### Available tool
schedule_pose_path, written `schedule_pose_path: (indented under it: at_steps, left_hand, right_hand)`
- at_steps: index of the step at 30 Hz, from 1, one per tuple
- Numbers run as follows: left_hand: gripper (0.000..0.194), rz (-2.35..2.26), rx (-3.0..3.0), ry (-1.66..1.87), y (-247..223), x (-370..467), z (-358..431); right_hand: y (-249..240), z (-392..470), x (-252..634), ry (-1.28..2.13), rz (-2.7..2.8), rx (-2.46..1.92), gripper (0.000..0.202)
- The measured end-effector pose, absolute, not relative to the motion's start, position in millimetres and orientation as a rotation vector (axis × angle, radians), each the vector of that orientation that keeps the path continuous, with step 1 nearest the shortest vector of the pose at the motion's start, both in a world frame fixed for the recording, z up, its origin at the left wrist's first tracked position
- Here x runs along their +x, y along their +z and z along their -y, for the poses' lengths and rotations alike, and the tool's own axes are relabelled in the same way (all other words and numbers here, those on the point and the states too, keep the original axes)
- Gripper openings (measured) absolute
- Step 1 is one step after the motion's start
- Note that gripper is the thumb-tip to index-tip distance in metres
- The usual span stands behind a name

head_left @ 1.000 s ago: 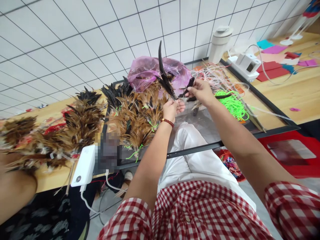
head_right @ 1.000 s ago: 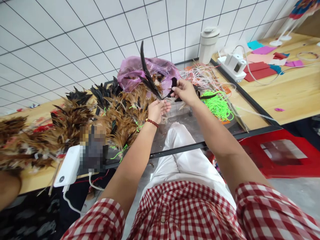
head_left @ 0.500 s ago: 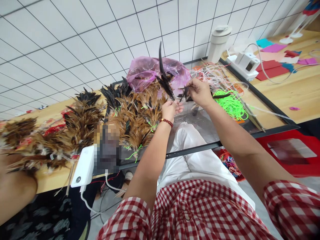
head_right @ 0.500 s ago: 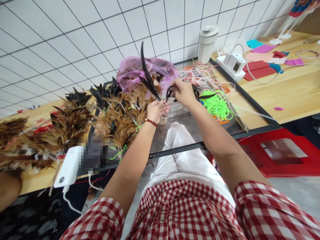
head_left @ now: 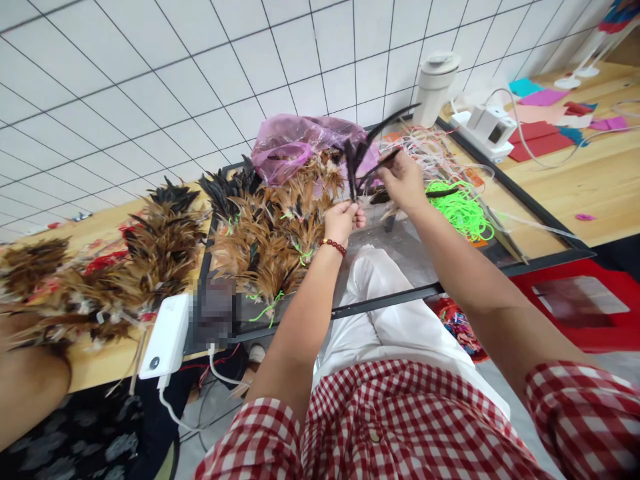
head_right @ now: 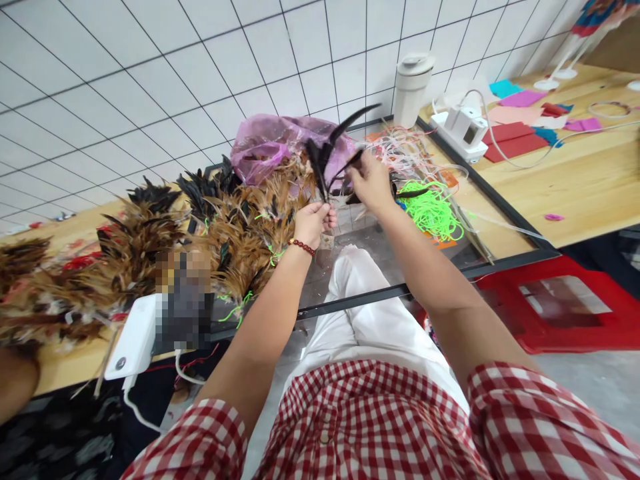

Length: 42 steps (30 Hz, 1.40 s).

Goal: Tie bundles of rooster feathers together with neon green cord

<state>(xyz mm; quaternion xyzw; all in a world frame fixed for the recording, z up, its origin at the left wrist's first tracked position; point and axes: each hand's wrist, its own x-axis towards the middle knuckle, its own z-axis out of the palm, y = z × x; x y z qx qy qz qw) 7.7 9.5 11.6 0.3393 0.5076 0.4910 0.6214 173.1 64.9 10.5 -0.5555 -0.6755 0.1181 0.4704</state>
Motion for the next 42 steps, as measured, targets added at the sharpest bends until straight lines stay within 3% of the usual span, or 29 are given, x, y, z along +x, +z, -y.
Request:
schedule_pose_path:
  at_steps: [6, 11, 17, 22, 28, 42]
  left_hand:
    - [0.014, -1.118, 0.57, 1.362, 16.5, 1.2, -13.2]
    - [0.019, -1.109, 0.464, 1.423, 17.1, 0.6, -15.3]
    - [0.019, -1.094, 0.442, 1.413, 14.6, 2.5, -15.4]
    - [0.022, -1.077, 0.421, 1.38, 19.4, 1.0, -12.1]
    - [0.022, -1.133, 0.47, 1.318, 21.5, 2.6, -11.3]
    - [0.024, -1.208, 0.882, 1.054, 12.4, 8.9, -9.4]
  right_hand:
    - [1.8, -67.7, 195.8, 0.222, 2.212, -1.694, 0.027]
    - [4.2, -60.6, 190.2, 0.087, 2.223, -1.792, 0.029]
    - [9.5, -85.3, 175.3, -0.078, 2.234, -1.677, 0.045]
    - [14.0, -102.0, 175.8, -0.271, 2.481, -1.446, 0.033]
    - [23.4, -67.1, 183.6, -0.494, 2.404, -1.185, 0.042]
    - [12.4, -49.3, 173.0, -0.221, 2.349, -1.101, 0.041]
